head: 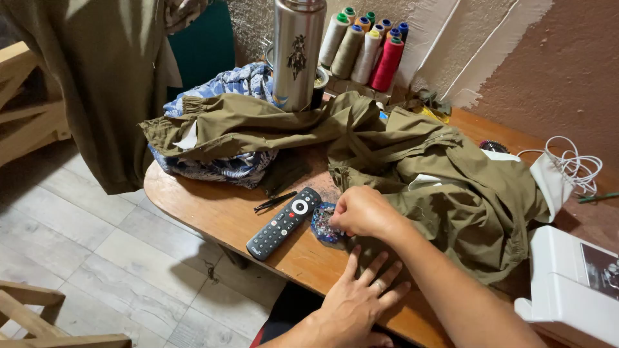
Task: Pinning an olive green garment piece to prepare it for sewing
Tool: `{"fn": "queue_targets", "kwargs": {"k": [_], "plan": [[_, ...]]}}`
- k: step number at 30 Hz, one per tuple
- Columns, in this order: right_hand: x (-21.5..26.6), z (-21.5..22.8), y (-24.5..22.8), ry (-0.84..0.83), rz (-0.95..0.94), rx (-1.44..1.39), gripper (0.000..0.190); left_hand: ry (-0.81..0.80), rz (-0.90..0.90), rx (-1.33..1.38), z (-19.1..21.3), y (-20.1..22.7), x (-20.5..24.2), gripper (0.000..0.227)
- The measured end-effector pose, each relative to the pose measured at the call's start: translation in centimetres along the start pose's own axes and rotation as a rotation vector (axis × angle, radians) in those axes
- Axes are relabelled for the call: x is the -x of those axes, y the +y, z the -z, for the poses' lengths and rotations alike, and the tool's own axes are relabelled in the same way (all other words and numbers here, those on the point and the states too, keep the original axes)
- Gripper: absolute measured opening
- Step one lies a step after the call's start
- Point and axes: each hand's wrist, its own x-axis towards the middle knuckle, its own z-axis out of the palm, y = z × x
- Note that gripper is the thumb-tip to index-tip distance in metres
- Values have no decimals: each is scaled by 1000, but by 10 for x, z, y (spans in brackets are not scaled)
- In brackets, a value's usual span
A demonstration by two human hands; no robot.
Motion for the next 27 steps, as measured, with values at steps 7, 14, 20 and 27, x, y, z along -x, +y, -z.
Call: {"fn": "queue_targets", "kwargs": {"k": [7,14,20,27], "plan": [[7,9,-9,-58,19,-199,15,53,-13,-18,-7,-2,2,103],[-14,-3,17,-49,101,-436,8,37,-15,11,2,-3,2,104],[56,31,97,99,289,-794,18,114,-53,9,12,-1,-5,110],[176,-10,230,614,133,-1130,28,126,-57,104,8,-6,-9,110]]}}
